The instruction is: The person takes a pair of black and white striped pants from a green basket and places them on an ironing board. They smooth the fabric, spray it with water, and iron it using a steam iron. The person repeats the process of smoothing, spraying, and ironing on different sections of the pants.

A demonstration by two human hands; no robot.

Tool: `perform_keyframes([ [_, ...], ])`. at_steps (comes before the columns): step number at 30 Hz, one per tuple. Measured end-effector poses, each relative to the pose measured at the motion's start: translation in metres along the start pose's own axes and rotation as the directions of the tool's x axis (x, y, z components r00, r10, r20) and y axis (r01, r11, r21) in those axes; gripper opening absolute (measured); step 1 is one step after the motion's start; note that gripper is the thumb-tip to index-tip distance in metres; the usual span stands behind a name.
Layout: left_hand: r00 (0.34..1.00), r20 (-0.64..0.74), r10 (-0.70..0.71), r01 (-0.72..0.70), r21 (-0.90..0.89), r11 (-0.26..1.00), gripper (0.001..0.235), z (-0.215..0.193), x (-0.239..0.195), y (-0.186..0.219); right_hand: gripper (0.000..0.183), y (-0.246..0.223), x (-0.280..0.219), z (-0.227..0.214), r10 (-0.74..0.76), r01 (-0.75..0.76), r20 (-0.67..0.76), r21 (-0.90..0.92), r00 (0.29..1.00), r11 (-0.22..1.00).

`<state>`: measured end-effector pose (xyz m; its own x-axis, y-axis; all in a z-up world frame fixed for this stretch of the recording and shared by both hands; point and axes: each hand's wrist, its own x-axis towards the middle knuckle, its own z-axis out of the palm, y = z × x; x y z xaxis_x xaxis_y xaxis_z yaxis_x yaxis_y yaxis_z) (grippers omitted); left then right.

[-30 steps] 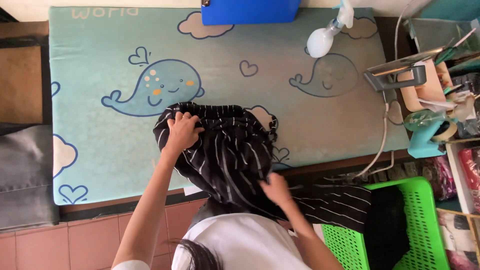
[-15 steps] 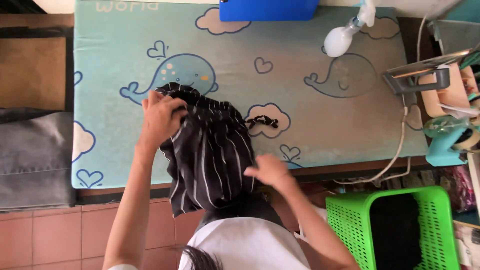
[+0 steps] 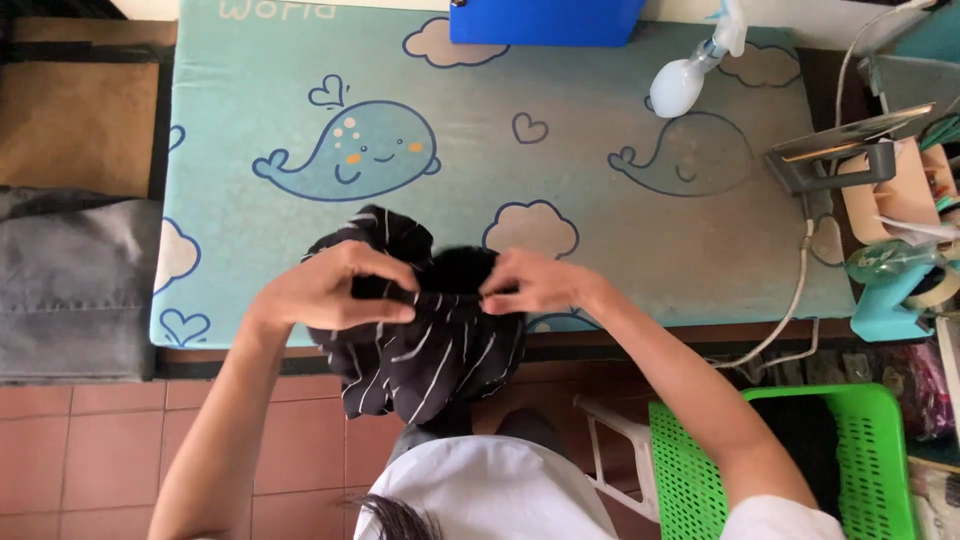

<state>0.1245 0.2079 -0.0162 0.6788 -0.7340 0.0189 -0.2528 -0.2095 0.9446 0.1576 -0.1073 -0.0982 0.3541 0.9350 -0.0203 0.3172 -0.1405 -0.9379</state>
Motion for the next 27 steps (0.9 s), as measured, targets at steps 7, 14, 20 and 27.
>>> perform_keyframes([
  [7,0.904,-0.06,-0.423,0.392,0.51,0.766,0.034,0.059,0.001,0.029,0.051,-0.042,-0.114,0.017,0.266,-0.389,-0.293,-0.553,0.919,0.736],
  [14,0.931,-0.263,-0.252,0.331,0.899,0.288,0.041,0.13,0.005,-0.012,0.049,-0.043,-0.246,0.022,0.142,-0.454,-0.432,-0.825,0.891,0.338],
  [20,0.839,-0.354,-0.413,0.491,0.82,0.294,0.05,0.189,0.001,-0.006,0.048,-0.017,-0.355,0.025,0.201,-0.631,-0.598,-0.734,0.776,0.252],
  [27,0.938,-0.318,0.141,0.235,0.878,0.417,0.034,0.306,0.034,-0.051,0.05,-0.007,-0.368,0.075,0.038,-0.562,-0.567,-0.804,0.823,0.194],
])
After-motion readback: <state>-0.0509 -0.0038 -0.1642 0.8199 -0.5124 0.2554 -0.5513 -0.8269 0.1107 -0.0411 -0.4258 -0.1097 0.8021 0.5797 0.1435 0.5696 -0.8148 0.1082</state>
